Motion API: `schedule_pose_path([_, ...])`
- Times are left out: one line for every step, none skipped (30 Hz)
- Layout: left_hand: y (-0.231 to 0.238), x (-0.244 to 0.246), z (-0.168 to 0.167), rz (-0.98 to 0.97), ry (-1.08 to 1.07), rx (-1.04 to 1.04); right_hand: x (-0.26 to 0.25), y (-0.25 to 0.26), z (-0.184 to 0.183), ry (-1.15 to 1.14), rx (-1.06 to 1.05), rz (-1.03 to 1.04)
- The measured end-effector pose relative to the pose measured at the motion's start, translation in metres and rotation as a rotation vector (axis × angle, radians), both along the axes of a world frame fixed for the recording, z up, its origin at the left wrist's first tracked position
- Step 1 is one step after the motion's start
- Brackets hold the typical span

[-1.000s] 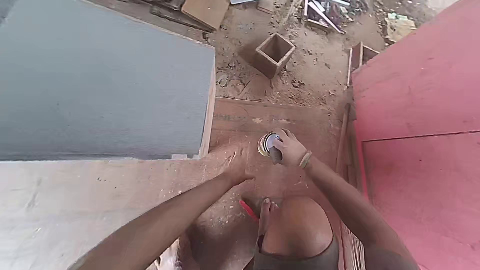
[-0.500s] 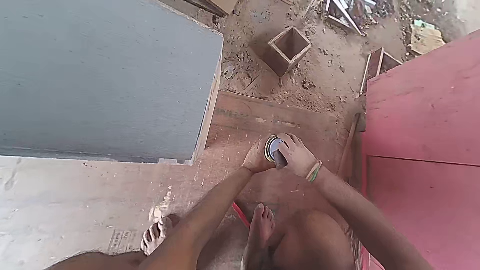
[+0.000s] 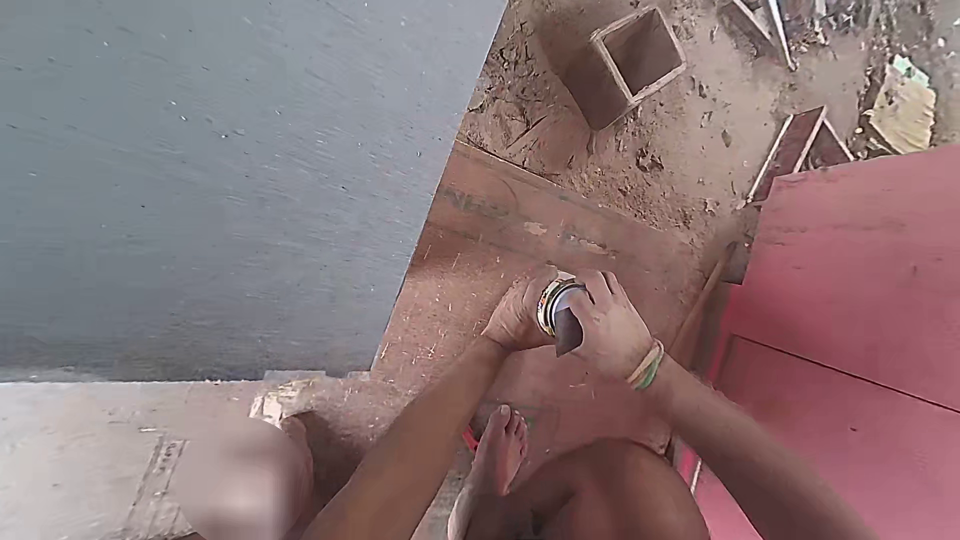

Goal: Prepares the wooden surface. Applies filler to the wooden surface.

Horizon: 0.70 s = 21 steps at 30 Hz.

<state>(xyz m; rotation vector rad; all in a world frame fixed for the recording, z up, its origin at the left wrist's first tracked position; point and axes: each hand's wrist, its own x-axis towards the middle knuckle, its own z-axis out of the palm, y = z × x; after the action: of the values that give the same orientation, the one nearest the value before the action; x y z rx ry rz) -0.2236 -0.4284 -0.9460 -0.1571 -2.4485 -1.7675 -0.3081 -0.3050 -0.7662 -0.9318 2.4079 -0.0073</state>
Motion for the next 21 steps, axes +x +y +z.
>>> schedule_pose_path([0.001,0.001,0.001,0.013,0.013,-0.008,0.0,0.0,-0.002,0.014,-0.008,-0.002])
schedule_pose_path([0.0,0.001,0.002,0.026,0.022,-0.017,0.0,0.0,-0.004,0.027,-0.013,-0.007])
schedule_pose_path([0.0,0.0,0.003,0.031,0.026,-0.024,0.0,-0.001,-0.006,0.044,-0.02,-0.01])
schedule_pose_path([0.0,0.0,0.002,0.033,0.032,-0.026,0.0,-0.001,-0.007,0.06,-0.025,-0.014])
schedule_pose_path([0.001,0.0,0.002,0.041,0.043,-0.021,0.0,-0.001,-0.008,0.078,-0.026,-0.012])
schedule_pose_path([0.002,0.0,0.001,0.049,0.052,-0.012,0.001,-0.001,-0.009,0.106,-0.033,-0.005])
schedule_pose_path([0.003,-0.001,0.0,0.05,0.056,-0.005,0.002,0.0,-0.01,0.147,-0.045,0.011])
schedule_pose_path([0.002,-0.001,-0.001,0.05,0.061,0.001,0.003,0.0,-0.011,0.171,-0.054,0.017])
schedule_pose_path([0.002,0.0,-0.002,0.051,0.07,0.005,0.004,0.0,-0.01,0.17,-0.056,0.007])
schedule_pose_path([0.002,0.001,-0.003,0.053,0.075,0.007,0.005,-0.001,-0.01,0.157,-0.061,-0.01])
schedule_pose_path([0.002,0.0,-0.003,0.055,0.08,0.008,0.006,0.0,-0.011,0.158,-0.07,-0.025])
schedule_pose_path([0.002,0.0,-0.003,0.057,0.083,0.009,0.007,0.0,-0.012,0.167,-0.081,-0.036])
schedule_pose_path([0.002,0.0,-0.002,0.057,0.08,0.007,0.008,0.001,-0.013,0.18,-0.087,-0.042])
schedule_pose_path([0.002,-0.001,-0.002,0.06,0.077,0.001,0.009,0.001,-0.013,0.197,-0.091,-0.044])
schedule_pose_path([0.002,-0.001,-0.001,0.064,0.079,0.0,0.01,0.002,-0.014,0.224,-0.102,-0.039])
schedule_pose_path([0.002,-0.001,-0.002,0.065,0.082,0.002,0.012,0.004,-0.014,0.253,-0.126,-0.035])
schedule_pose_path([0.002,-0.001,-0.002,0.064,0.08,0.001,0.015,0.006,-0.014,0.296,-0.154,-0.026])
schedule_pose_path([0.002,-0.001,-0.002,0.061,0.073,-0.005,0.02,0.01,-0.014,0.349,-0.184,-0.007])
schedule_pose_path([0.002,0.0,-0.001,0.055,0.061,-0.007,0.026,0.014,-0.013,0.409,-0.221,0.008])
schedule_pose_path([0.002,0.0,0.0,0.051,0.054,-0.005,0.034,0.019,-0.012,0.469,-0.269,0.022])
schedule_pose_path([0.001,-0.001,0.0,0.048,0.053,-0.006,0.042,0.024,-0.012,0.523,-0.302,0.032])
